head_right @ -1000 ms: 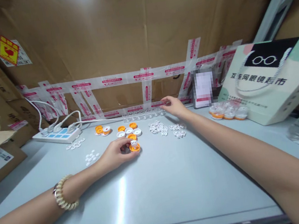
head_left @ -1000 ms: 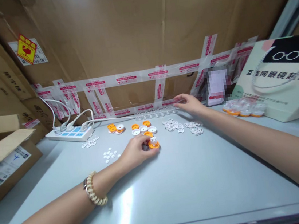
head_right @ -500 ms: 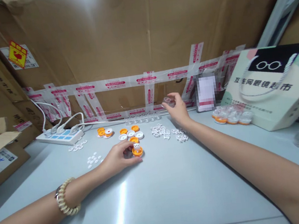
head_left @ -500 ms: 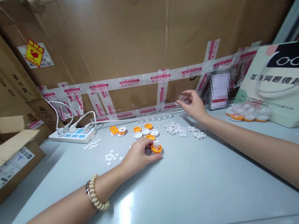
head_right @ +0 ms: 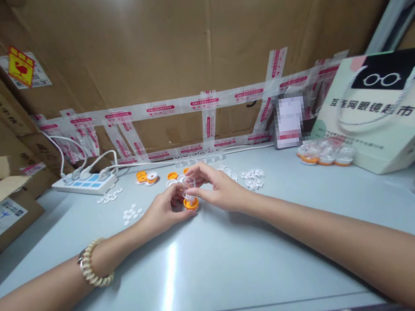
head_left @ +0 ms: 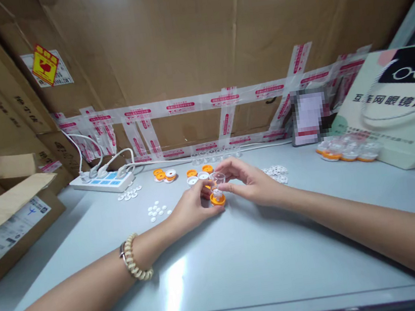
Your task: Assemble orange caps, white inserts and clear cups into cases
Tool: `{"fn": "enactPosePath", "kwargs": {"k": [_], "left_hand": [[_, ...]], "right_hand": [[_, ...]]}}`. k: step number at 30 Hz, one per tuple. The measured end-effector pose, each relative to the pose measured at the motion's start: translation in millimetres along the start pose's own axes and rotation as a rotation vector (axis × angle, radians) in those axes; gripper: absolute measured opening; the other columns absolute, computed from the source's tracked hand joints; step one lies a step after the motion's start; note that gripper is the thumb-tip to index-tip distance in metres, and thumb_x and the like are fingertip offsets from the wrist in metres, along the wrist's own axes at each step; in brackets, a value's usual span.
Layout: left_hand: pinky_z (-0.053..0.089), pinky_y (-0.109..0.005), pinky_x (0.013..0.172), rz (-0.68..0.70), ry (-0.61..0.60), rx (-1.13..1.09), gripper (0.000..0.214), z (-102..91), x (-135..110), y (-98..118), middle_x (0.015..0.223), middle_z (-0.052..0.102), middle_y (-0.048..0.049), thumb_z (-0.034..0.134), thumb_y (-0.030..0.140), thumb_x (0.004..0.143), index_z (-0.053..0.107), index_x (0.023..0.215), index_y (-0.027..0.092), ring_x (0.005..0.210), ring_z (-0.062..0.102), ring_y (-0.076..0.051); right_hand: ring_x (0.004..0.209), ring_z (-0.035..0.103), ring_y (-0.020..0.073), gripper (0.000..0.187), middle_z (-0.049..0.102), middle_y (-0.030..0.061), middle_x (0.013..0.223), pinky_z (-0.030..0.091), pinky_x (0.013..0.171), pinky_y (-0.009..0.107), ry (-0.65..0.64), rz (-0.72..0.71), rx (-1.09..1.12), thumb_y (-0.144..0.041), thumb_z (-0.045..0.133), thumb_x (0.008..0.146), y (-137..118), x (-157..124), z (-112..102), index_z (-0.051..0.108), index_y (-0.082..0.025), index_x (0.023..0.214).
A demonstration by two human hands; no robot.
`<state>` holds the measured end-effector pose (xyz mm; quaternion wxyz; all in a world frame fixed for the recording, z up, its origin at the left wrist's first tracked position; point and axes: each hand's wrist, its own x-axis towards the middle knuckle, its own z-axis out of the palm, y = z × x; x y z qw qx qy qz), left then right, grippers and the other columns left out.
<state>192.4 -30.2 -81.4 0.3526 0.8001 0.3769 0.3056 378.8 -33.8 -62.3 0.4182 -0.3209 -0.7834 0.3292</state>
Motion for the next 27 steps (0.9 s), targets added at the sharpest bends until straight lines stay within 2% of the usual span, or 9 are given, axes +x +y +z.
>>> {"fn": "enactPosePath", "kwargs": {"k": [8, 18, 24, 27], "left_hand": [[0.048, -0.028, 0.071, 0.027, -0.011, -0.008, 0.044, -0.7, -0.2, -0.4, 0.092, 0.061, -0.0045, 0.067, 0.025, 0.071, 0.045, 0.109, 0.017, 0.079, 0.059, -0.016], [0.047, -0.028, 0.071, 0.019, -0.010, -0.017, 0.045, -0.8, -0.2, -0.7, 0.092, 0.061, -0.0043, 0.067, 0.026, 0.072, 0.045, 0.110, 0.017, 0.079, 0.059, -0.016], [0.046, -0.031, 0.073, -0.001, 0.044, -0.122, 0.042, 1.8, 1.1, -0.8, 0.089, 0.060, -0.0047, 0.068, 0.023, 0.071, 0.046, 0.106, 0.016, 0.080, 0.058, -0.016], [0.045, -0.033, 0.077, -0.027, 0.128, -0.273, 0.040, 2.9, 1.1, 5.8, 0.090, 0.060, -0.0062, 0.069, 0.020, 0.070, 0.046, 0.102, 0.015, 0.085, 0.058, -0.018]], "right_hand": [[0.091, 0.060, 0.0158, 0.024, 0.060, 0.0039, 0.096, 0.048, 0.088, 0.036, -0.109, 0.057, -0.032, -0.024, 0.060, 0.078, 5.6, -1.8, 1.0, 0.050, -0.021, 0.100], [0.090, 0.060, 0.0156, 0.023, 0.059, 0.0033, 0.096, 0.048, 0.086, 0.035, -0.139, 0.052, -0.019, -0.024, 0.058, 0.079, 8.9, -4.7, 2.3, 0.050, -0.020, 0.100], [0.093, 0.060, 0.0172, 0.024, 0.060, 0.0053, 0.101, 0.049, 0.084, 0.037, -0.103, 0.117, 0.055, -0.027, 0.058, 0.080, 10.7, -4.1, 5.1, 0.051, -0.021, 0.101], [0.091, 0.061, 0.0168, 0.024, 0.061, 0.0051, 0.098, 0.049, 0.081, 0.036, -0.009, 0.173, 0.177, -0.030, 0.062, 0.077, 7.5, -0.8, 5.3, 0.051, -0.021, 0.097]]}}
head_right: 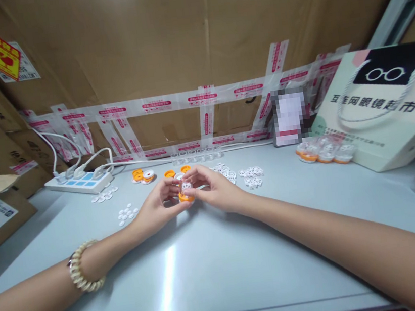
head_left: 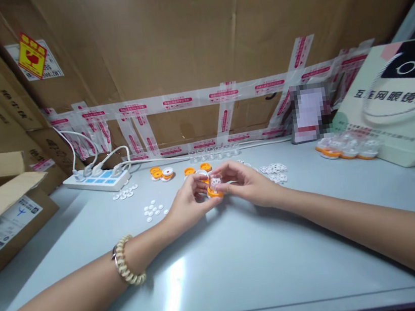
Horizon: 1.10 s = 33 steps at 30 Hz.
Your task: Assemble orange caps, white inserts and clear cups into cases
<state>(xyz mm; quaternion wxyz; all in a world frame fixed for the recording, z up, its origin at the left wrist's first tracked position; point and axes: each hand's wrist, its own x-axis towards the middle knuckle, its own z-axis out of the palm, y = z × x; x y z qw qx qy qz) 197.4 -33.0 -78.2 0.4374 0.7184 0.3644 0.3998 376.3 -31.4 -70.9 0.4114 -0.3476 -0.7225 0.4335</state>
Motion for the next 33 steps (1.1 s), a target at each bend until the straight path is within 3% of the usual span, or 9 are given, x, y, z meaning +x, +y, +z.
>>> {"fn": "enactPosePath", "kwargs": {"k": [4, 9, 24, 29, 33], "left_hand": [[0.046, -0.033, 0.078, -0.116, 0.085, -0.271, 0.041, 3.2, -1.7, 10.6, 0.088, 0.061, -0.0045, 0.073, 0.019, 0.065, 0.049, 0.098, 0.015, 0.082, 0.060, -0.016], [0.045, -0.034, 0.083, -0.223, 0.114, -0.387, 0.036, 3.0, -4.2, 18.8, 0.089, 0.067, -0.0055, 0.076, 0.024, 0.063, 0.059, 0.092, 0.013, 0.084, 0.063, -0.018], [0.047, -0.028, 0.073, -0.158, 0.152, -0.428, 0.027, 6.5, -8.0, 22.1, 0.077, 0.067, -0.0020, 0.080, 0.021, 0.057, 0.063, 0.075, 0.013, 0.073, 0.062, -0.014], [0.045, -0.028, 0.076, -0.143, 0.187, -0.450, 0.030, 5.7, -7.9, 19.0, 0.084, 0.066, -0.0018, 0.077, 0.024, 0.064, 0.058, 0.085, 0.015, 0.079, 0.062, -0.015], [0.044, -0.032, 0.085, -0.155, 0.139, -0.551, 0.031, 5.3, -7.7, 14.9, 0.091, 0.067, -0.0030, 0.075, 0.025, 0.068, 0.057, 0.091, 0.017, 0.085, 0.063, -0.016]], "right_hand": [[0.084, 0.062, 0.0150, 0.025, 0.063, 0.0028, 0.093, 0.049, 0.078, 0.034, 0.156, 0.028, 0.154, -0.033, 0.069, 0.070, -7.6, 1.8, 2.1, 0.050, -0.021, 0.081], [0.081, 0.062, 0.0131, 0.026, 0.065, 0.0013, 0.090, 0.048, 0.079, 0.032, 0.239, 0.040, 0.236, -0.033, 0.072, 0.066, -17.8, -0.1, 3.6, 0.051, -0.020, 0.075], [0.079, 0.062, 0.0125, 0.024, 0.065, 0.0007, 0.085, 0.049, 0.076, 0.030, 0.177, 0.026, 0.219, -0.029, 0.072, 0.067, -25.1, -2.7, 7.1, 0.053, -0.020, 0.077], [0.081, 0.061, 0.0122, 0.026, 0.065, -0.0006, 0.086, 0.047, 0.079, 0.030, 0.267, 0.038, 0.286, -0.030, 0.073, 0.066, -25.8, -3.0, 10.7, 0.052, -0.021, 0.079], [0.078, 0.060, 0.0117, 0.029, 0.063, -0.0016, 0.080, 0.047, 0.079, 0.030, 0.333, 0.085, 0.313, -0.032, 0.074, 0.064, -25.2, -3.8, 15.0, 0.052, -0.021, 0.080]]}}
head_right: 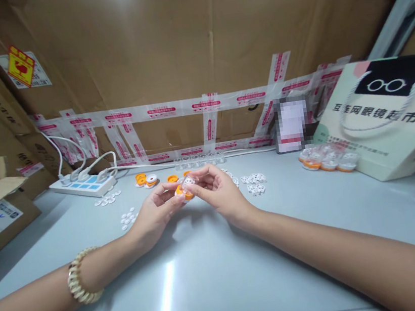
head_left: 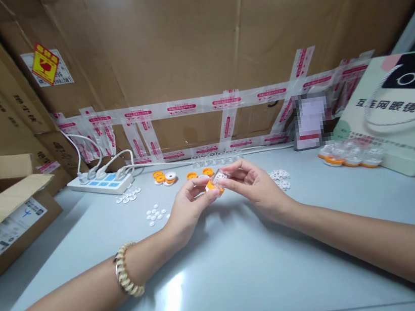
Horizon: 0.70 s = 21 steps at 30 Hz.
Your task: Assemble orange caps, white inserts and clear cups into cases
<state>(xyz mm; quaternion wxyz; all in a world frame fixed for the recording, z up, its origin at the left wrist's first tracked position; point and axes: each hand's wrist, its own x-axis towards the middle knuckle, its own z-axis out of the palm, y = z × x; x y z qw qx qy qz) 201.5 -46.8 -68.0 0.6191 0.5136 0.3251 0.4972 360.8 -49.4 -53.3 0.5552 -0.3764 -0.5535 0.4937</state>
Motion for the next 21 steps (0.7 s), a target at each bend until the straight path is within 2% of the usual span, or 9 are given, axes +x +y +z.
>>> {"fn": "enactPosePath", "kwargs": {"k": [7, 14, 21], "left_hand": [[0.047, -0.032, 0.082, -0.023, -0.040, -0.049, 0.030, 1.0, -2.0, 7.1, 0.081, 0.070, -0.0029, 0.078, 0.026, 0.064, 0.060, 0.085, 0.015, 0.080, 0.065, -0.016], [0.049, -0.027, 0.077, -0.134, -0.165, -0.158, 0.027, 2.4, -7.1, 19.5, 0.076, 0.069, -0.0016, 0.078, 0.025, 0.063, 0.061, 0.080, 0.013, 0.074, 0.066, -0.014], [0.049, -0.030, 0.082, -0.173, -0.230, -0.213, 0.028, 5.5, -13.2, 24.8, 0.081, 0.067, -0.0018, 0.079, 0.026, 0.062, 0.062, 0.081, 0.014, 0.078, 0.065, -0.016]], "right_hand": [[0.079, 0.060, 0.0125, 0.031, 0.062, -0.0014, 0.081, 0.048, 0.078, 0.030, 0.003, -0.064, -0.048, -0.036, 0.074, 0.064, -5.4, -3.4, 1.1, 0.049, -0.021, 0.073], [0.086, 0.062, 0.0157, 0.032, 0.063, 0.0009, 0.086, 0.050, 0.075, 0.033, -0.220, -0.130, -0.061, -0.038, 0.070, 0.070, -15.2, -3.7, -6.4, 0.043, -0.022, 0.075], [0.080, 0.061, 0.0160, 0.026, 0.062, 0.0028, 0.085, 0.051, 0.065, 0.031, -0.298, -0.250, -0.087, -0.039, 0.067, 0.074, -19.3, -6.3, -7.3, 0.048, -0.023, 0.083]]}}
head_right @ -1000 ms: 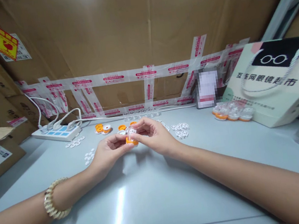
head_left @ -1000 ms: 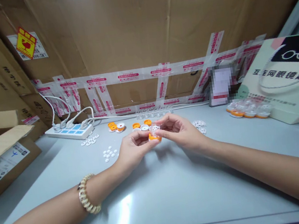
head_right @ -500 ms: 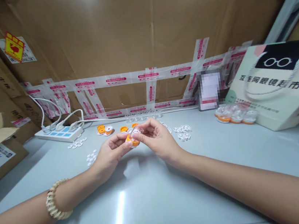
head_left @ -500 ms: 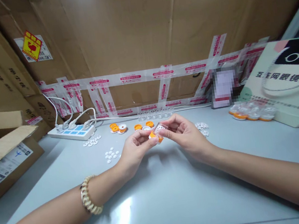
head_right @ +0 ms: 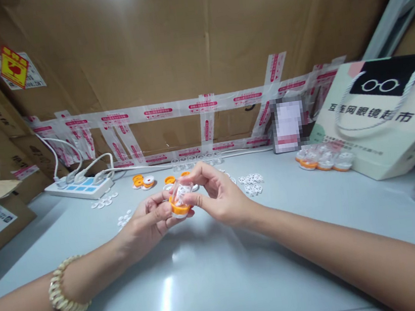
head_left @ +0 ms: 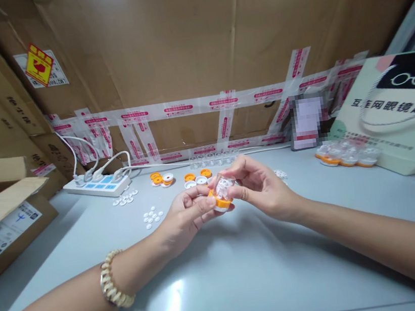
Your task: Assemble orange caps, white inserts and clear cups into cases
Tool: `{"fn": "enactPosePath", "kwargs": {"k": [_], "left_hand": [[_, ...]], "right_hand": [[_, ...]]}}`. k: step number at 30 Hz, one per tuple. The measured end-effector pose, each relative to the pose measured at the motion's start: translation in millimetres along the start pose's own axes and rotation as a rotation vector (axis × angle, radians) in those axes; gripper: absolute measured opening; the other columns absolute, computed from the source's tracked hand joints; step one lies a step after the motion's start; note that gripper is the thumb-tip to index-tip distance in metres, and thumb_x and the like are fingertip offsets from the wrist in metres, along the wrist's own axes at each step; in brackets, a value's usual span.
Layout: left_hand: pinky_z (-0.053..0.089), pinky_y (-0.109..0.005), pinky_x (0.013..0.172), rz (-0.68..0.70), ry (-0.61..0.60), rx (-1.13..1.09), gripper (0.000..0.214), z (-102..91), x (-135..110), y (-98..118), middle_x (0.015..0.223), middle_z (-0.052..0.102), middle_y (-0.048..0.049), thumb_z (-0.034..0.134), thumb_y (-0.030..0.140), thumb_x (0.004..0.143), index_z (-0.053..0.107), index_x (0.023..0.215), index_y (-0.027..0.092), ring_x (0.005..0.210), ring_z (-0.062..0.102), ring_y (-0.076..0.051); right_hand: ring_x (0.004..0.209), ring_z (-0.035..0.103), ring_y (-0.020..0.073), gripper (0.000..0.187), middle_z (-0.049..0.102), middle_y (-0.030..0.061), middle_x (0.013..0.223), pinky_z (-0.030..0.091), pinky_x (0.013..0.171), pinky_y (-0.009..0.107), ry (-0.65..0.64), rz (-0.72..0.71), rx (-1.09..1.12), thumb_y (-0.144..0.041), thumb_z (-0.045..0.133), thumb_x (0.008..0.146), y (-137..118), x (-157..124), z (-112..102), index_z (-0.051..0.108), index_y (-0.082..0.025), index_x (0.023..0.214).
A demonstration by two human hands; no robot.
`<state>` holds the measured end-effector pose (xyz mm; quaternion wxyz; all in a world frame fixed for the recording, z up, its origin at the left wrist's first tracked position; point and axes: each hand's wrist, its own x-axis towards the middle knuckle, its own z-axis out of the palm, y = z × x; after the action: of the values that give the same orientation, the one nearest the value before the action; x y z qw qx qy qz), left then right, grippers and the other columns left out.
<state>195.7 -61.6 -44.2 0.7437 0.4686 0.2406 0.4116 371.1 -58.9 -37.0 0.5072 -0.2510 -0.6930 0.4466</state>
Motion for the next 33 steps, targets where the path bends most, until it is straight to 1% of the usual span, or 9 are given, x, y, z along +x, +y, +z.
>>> {"fn": "enactPosePath", "kwargs": {"k": [4, 10, 12, 14, 19, 22, 26, 29, 33], "left_hand": [[0.049, -0.026, 0.081, 0.087, 0.045, 0.023, 0.021, 3.4, -1.5, -2.3, 0.076, 0.067, -0.0008, 0.076, 0.026, 0.067, 0.063, 0.077, 0.014, 0.077, 0.064, -0.013], [0.049, -0.029, 0.084, 0.186, 0.177, 0.151, 0.026, 6.2, -2.8, -7.9, 0.081, 0.070, -0.0025, 0.077, 0.027, 0.066, 0.063, 0.084, 0.014, 0.079, 0.064, -0.014], [0.048, -0.029, 0.084, 0.191, 0.214, 0.169, 0.024, 6.8, -2.5, -10.3, 0.082, 0.070, -0.0021, 0.076, 0.026, 0.067, 0.063, 0.084, 0.015, 0.080, 0.064, -0.014], [0.048, -0.030, 0.085, 0.162, 0.203, 0.134, 0.022, 6.8, -1.3, -12.1, 0.082, 0.069, -0.0018, 0.075, 0.026, 0.068, 0.063, 0.084, 0.015, 0.081, 0.064, -0.014], [0.046, -0.032, 0.089, 0.050, 0.109, -0.018, 0.020, 4.5, 3.3, -11.9, 0.082, 0.068, -0.0034, 0.074, 0.028, 0.069, 0.064, 0.080, 0.014, 0.084, 0.064, -0.016], [0.046, -0.032, 0.088, 0.034, 0.116, -0.025, 0.022, 2.8, 5.0, -11.1, 0.083, 0.068, -0.0040, 0.074, 0.029, 0.068, 0.063, 0.082, 0.015, 0.084, 0.064, -0.017], [0.045, -0.030, 0.087, 0.051, 0.117, 0.018, 0.021, 0.7, 5.8, -11.1, 0.081, 0.068, -0.0030, 0.074, 0.028, 0.069, 0.063, 0.081, 0.015, 0.083, 0.063, -0.016], [0.047, -0.028, 0.083, 0.039, 0.087, 0.045, 0.021, -0.5, 4.9, -10.0, 0.079, 0.067, -0.0030, 0.074, 0.029, 0.068, 0.063, 0.078, 0.014, 0.079, 0.063, -0.015], [0.047, -0.026, 0.079, 0.022, 0.039, 0.047, 0.021, -0.7, 2.7, -6.0, 0.077, 0.066, -0.0030, 0.075, 0.029, 0.067, 0.065, 0.077, 0.013, 0.078, 0.062, -0.014]], "right_hand": [[0.084, 0.061, 0.0178, 0.027, 0.061, 0.0019, 0.082, 0.050, 0.069, 0.033, 0.088, -0.013, 0.000, -0.039, 0.067, 0.074, 2.4, -1.2, 5.1, 0.046, -0.024, 0.080], [0.079, 0.058, 0.0157, 0.026, 0.059, -0.0001, 0.080, 0.047, 0.073, 0.033, 0.289, -0.052, -0.019, -0.039, 0.068, 0.072, 7.2, -6.3, 19.7, 0.047, -0.024, 0.077], [0.076, 0.057, 0.0140, 0.027, 0.057, -0.0014, 0.077, 0.047, 0.072, 0.031, 0.360, -0.050, -0.021, -0.038, 0.069, 0.070, 9.4, -7.2, 23.0, 0.047, -0.023, 0.074], [0.071, 0.056, 0.0127, 0.029, 0.056, -0.0025, 0.073, 0.047, 0.068, 0.029, 0.374, -0.003, 0.007, -0.038, 0.070, 0.069, 10.4, -6.8, 23.5, 0.045, -0.023, 0.072], [0.071, 0.056, 0.0116, 0.029, 0.059, -0.0014, 0.078, 0.047, 0.064, 0.026, 0.277, 0.150, 0.041, -0.041, 0.068, 0.071, 4.8, -0.8, 13.6, 0.046, -0.022, 0.076], [0.074, 0.057, 0.0122, 0.029, 0.059, -0.0004, 0.081, 0.047, 0.067, 0.026, 0.215, 0.217, -0.021, -0.042, 0.067, 0.071, 2.1, 3.6, 5.0, 0.049, -0.022, 0.083], [0.067, 0.056, 0.0120, 0.032, 0.058, -0.0015, 0.072, 0.046, 0.062, 0.026, 0.112, 0.302, -0.111, -0.045, 0.065, 0.073, 3.5, 7.2, -3.3, 0.052, -0.022, 0.090], [0.065, 0.056, 0.0118, 0.028, 0.059, -0.0008, 0.070, 0.046, 0.062, 0.027, -0.004, 0.298, -0.117, -0.047, 0.062, 0.075, 1.6, 8.2, -6.1, 0.053, -0.020, 0.078], [0.066, 0.058, 0.0119, 0.024, 0.060, -0.0012, 0.072, 0.047, 0.064, 0.027, -0.152, 0.217, -0.087, -0.044, 0.056, 0.080, -5.2, 8.5, -8.7, 0.055, -0.021, 0.081]]}}
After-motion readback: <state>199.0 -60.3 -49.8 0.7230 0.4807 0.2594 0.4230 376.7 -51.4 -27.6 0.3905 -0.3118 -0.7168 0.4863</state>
